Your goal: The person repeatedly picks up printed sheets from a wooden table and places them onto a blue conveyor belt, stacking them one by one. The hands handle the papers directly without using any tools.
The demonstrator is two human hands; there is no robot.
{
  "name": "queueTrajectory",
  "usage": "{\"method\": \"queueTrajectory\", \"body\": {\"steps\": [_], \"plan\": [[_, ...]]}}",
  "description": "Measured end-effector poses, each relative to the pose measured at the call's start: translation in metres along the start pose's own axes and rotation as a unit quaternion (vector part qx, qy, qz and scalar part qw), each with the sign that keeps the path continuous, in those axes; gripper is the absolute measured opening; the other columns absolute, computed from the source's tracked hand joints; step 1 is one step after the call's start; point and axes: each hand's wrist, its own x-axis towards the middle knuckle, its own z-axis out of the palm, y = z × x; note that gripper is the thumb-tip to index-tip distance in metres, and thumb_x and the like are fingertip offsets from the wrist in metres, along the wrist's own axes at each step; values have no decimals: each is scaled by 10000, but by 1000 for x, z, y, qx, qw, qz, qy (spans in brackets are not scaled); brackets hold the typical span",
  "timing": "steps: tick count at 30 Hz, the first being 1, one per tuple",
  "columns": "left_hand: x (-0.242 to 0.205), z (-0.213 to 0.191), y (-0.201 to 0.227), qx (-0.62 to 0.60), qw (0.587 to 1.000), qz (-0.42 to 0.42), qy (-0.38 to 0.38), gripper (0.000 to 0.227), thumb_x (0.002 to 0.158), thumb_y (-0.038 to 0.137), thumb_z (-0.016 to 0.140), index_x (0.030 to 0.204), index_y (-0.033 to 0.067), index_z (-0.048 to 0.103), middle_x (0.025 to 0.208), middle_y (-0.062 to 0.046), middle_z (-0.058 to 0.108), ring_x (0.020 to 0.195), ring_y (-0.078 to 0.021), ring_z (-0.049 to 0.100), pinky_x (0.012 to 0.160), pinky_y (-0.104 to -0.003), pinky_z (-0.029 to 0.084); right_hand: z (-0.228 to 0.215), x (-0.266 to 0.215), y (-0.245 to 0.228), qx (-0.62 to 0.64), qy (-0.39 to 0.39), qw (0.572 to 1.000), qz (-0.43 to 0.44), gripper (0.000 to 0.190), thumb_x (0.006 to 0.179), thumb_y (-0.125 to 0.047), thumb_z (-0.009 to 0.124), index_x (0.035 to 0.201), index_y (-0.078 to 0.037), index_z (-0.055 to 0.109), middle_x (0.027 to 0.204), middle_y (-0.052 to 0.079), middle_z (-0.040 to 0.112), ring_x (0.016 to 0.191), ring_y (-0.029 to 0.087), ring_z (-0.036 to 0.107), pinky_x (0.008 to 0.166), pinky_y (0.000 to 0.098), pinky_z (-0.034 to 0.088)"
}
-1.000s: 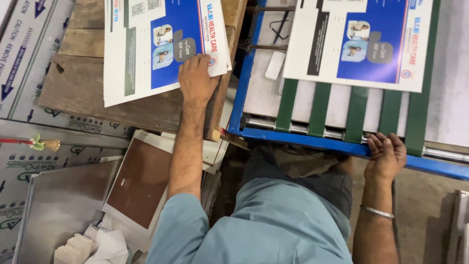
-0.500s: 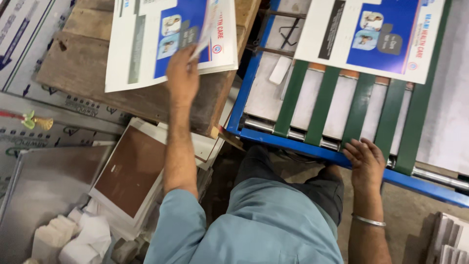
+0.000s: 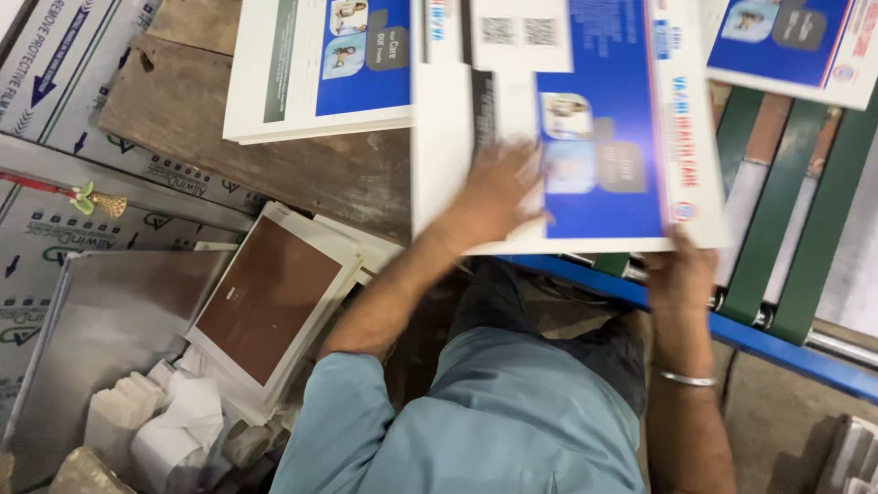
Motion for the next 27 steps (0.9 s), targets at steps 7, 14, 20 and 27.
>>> {"method": "queueTrajectory", "body": {"steps": [7,14,20,27], "plan": [[-2,-3,-137,40,968,-135,209,767,867,452,805,1382,-59,552,1422,-303,514,1340,-451,451,1101,-570,336,-117,14,-44,12,192,970,-148,394,1051,113,523,1435,33,539,1344,190,696,1160,303,779,954,424,736],[-16,20,-146,61,954,-122,266,605,792,254,862,1308,29,641,1268,-176,644,1192,-356,569,998,-493,450,-149,-49,-34,-103,208,949,-215,401,1105,111,469,1492,79,567,1454,242,675,1284,342,751,1103,464,703],[-16,12,-145,29,953,-108,282,589,804,301,874,1272,15,659,1228,-183,636,1116,-360,572,946,-495,455,-133,-86,-18,-54,273,949,-146,328,1079,36,520,1407,22,527,1323,163,673,1127,274,758,913,414,704],[-17,7,-142,51,950,-101,290,510,808,260,848,1238,43,683,1182,-156,659,1069,-342,601,912,-482,468,-130,-17,-22,-61,245,953,-167,319,1079,48,561,1397,33,541,1352,179,680,1162,269,762,922,368,699]]}}
